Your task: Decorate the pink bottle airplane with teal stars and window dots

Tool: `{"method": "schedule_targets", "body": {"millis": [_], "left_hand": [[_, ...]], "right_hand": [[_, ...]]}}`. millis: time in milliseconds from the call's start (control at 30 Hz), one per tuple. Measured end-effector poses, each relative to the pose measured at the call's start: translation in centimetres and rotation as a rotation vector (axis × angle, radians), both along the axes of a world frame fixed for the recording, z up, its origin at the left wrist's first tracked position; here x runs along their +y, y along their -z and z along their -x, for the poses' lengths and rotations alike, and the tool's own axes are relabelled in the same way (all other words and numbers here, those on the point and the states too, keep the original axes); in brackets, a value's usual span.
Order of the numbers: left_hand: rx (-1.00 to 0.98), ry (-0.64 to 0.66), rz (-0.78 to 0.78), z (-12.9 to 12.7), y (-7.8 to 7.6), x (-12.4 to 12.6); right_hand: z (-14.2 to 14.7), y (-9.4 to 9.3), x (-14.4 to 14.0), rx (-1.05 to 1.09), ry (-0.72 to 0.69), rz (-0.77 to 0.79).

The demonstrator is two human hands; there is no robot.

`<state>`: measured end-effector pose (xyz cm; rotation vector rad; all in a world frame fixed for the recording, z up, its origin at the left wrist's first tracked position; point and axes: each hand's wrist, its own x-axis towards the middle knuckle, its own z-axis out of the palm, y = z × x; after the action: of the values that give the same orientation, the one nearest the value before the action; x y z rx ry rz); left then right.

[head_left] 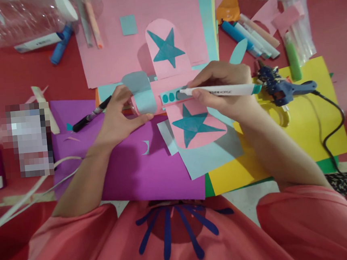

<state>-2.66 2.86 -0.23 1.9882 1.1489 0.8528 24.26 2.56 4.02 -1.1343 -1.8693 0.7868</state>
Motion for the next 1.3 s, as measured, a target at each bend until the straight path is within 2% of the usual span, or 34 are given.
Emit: {"method": "schedule_targets", "body": {"millis": [233,467,667,800,900,1000,1100,1300], "left_hand": [[-0.004,0.013,-0.023,0.06,-0.04,0.19],[-0.017,-0.001,-0.012,-0.02,-0.1,0.07],[-0.033,0.001,-0.009,0.09,0.12,0.13],[-0.035,-0.009,0.007,0.1,0.14,0.16],[-0.034,-0.011,0.014,0.04,-0.03,0.09],[-0.031,-0.009,0.019,0.06,-0.12,0.03],[-0.031,-0.002,0.029,0.15,0.0,0.04],[-0.028,0.003,0.014,0.21,0.18,0.07]], "right_hand": [[0.3,-0.23,-0.1,0.02,-0.014,-0.102],[0.3,-0.52,-0.37,0.052,-0.03,-0.078],[0.22,-0.57,-0.38,-0.063,-0.043,-0.033],[0.2,-0.47,-0.31,0.003,-0.072,-0.092],[0.1,-0.45,-0.21,0.011,-0.093,-0.052],[0.04,-0.36,-0.13,0.007,-0.039,0.016],[0.13,-0.19,-0.11,0.022,0.025,-0.001],[0.11,0.13,-0.11,-0.008,-0.009,-0.003]]}}
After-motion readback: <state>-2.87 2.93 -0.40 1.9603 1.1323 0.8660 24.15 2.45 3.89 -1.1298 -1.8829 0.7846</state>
